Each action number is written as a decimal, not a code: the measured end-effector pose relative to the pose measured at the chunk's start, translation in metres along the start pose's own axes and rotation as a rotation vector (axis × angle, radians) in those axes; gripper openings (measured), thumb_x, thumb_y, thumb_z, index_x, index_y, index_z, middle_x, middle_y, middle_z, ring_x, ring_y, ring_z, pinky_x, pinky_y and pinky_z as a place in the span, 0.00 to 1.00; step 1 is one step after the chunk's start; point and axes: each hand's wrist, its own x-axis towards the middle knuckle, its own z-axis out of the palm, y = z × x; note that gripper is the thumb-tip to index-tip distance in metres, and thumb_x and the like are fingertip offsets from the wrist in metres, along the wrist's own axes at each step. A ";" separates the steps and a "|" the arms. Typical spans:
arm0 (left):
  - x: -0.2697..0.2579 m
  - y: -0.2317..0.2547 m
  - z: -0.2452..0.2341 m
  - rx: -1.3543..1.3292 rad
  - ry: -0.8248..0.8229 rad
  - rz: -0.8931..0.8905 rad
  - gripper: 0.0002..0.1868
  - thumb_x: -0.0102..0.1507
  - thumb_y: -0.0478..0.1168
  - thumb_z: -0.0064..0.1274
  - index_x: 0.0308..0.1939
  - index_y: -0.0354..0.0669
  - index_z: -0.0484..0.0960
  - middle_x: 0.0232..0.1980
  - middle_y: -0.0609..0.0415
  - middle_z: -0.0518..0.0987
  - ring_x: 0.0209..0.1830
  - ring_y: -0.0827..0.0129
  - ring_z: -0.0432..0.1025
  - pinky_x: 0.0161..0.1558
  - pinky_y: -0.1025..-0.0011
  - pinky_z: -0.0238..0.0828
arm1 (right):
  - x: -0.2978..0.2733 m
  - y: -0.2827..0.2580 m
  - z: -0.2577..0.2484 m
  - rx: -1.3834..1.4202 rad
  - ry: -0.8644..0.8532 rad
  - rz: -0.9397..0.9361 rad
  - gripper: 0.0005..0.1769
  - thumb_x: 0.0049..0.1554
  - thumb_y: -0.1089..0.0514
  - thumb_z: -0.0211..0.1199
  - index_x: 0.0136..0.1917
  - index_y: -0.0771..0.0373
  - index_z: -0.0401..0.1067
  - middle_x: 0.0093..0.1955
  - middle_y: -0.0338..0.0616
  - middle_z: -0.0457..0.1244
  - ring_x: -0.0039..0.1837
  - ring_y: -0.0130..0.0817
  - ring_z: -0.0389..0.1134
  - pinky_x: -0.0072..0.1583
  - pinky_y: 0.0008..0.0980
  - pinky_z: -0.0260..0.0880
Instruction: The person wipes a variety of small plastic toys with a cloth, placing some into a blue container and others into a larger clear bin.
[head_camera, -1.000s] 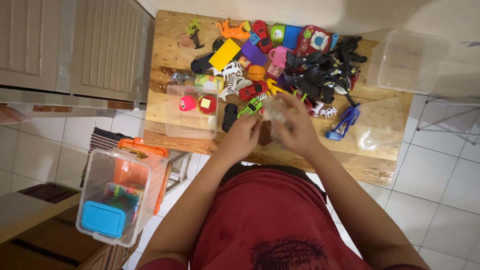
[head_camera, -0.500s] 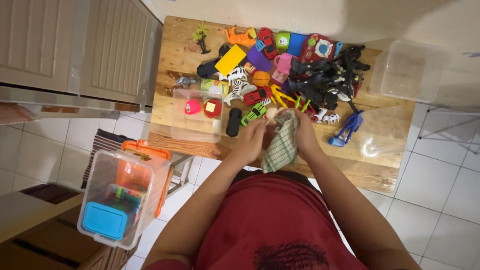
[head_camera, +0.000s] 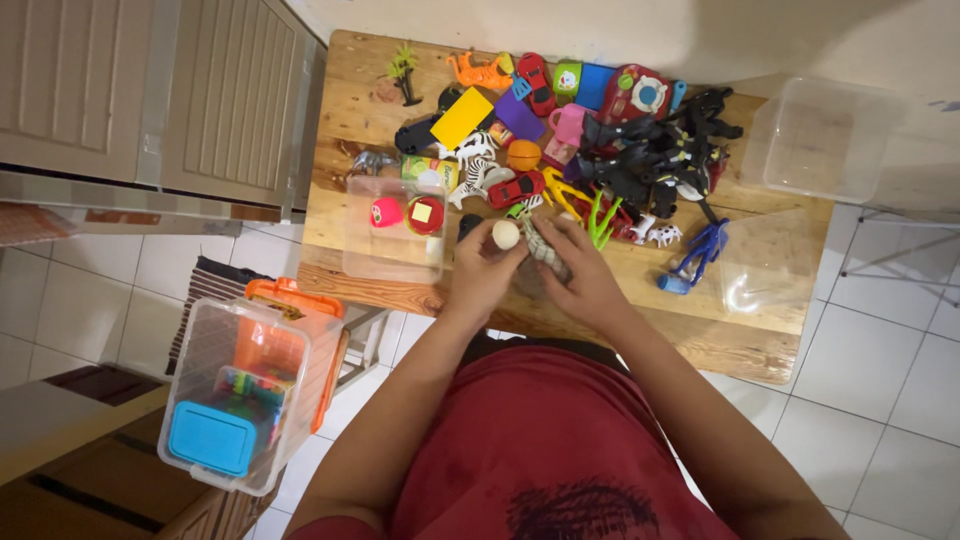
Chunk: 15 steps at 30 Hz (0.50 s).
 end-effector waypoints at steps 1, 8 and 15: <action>0.002 0.001 -0.004 -0.076 -0.050 -0.084 0.14 0.61 0.33 0.59 0.50 0.32 0.78 0.46 0.52 0.81 0.44 0.74 0.76 0.48 0.76 0.75 | 0.002 -0.001 -0.002 -0.002 0.002 -0.002 0.33 0.53 0.66 0.60 0.72 0.65 0.61 0.65 0.60 0.57 0.66 0.52 0.60 0.65 0.40 0.62; 0.003 0.002 -0.030 0.020 -0.195 -0.272 0.17 0.67 0.45 0.52 0.51 0.33 0.79 0.40 0.52 0.80 0.36 0.70 0.75 0.39 0.73 0.76 | 0.007 0.009 0.001 -0.107 -0.218 0.086 0.27 0.52 0.59 0.66 0.65 0.61 0.69 0.52 0.51 0.62 0.54 0.47 0.66 0.54 0.39 0.68; 0.010 0.008 -0.068 -0.161 -0.326 -0.481 0.16 0.67 0.44 0.53 0.51 0.33 0.80 0.41 0.52 0.81 0.38 0.70 0.76 0.40 0.71 0.76 | 0.006 0.024 0.024 0.353 -0.088 0.545 0.16 0.63 0.47 0.57 0.51 0.62 0.75 0.36 0.38 0.65 0.38 0.24 0.63 0.42 0.29 0.65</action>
